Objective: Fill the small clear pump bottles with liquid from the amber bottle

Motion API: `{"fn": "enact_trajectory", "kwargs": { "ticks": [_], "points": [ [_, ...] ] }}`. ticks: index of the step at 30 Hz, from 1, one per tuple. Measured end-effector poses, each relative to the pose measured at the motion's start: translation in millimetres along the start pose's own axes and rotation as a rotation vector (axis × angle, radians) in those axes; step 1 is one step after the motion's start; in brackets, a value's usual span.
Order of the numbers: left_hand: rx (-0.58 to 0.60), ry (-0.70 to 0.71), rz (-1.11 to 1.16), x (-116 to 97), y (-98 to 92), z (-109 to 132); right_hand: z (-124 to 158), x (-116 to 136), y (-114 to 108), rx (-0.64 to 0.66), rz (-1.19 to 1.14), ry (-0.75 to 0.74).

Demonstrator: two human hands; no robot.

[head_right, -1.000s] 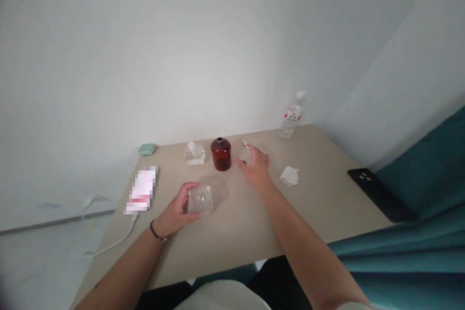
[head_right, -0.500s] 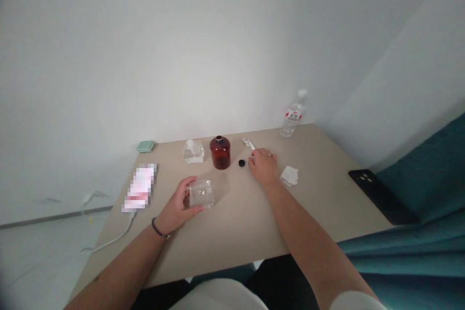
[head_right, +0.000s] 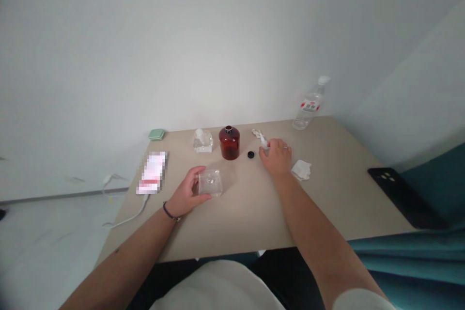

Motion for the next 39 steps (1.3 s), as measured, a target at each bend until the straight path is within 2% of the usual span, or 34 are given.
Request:
{"fn": "enact_trajectory", "kwargs": {
  "ticks": [6,10,17,21,26,29,32,35,37,39],
  "points": [
    [0.004,0.000,-0.022,-3,-1.2,-1,12,-5,-7,0.013,-0.039,0.000],
    [0.003,-0.010,-0.065,-6,-1.4,-2,15,-10,-3,0.082,-0.093,0.051],
    [0.046,-0.047,0.001,2,1.7,-4,14,-8,-3,0.096,-0.109,0.069],
    [0.064,-0.040,0.008,2,2.9,-5,14,-11,-18,0.073,-0.060,0.070],
    [0.085,-0.063,0.021,1,4.5,-5,38,-40,-55,-0.052,0.140,0.175],
    [0.092,-0.061,0.030,-1,4.8,-5,61,-70,-53,0.079,0.169,0.301],
    [0.101,-0.057,0.032,-2,4.8,-6,74,-84,-43,0.201,0.052,0.321],
    [0.101,-0.058,0.046,0,4.3,-7,72,-65,-43,0.214,-0.116,0.275],
    [0.108,-0.047,0.060,1,4.7,-7,70,-31,-42,0.246,-0.261,0.245],
    [0.119,-0.021,0.074,-1,5.5,-7,69,18,-35,0.336,-0.541,0.212]
  ]
}}
Point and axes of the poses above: each hand's wrist, its own z-axis away from the middle knuckle, its own y-axis out of the palm, x = y × z, the point moved 7 cm from there along -z, towards the middle knuckle, and after that the axes turned 10 degrees about -y, right-handed, at the moved point
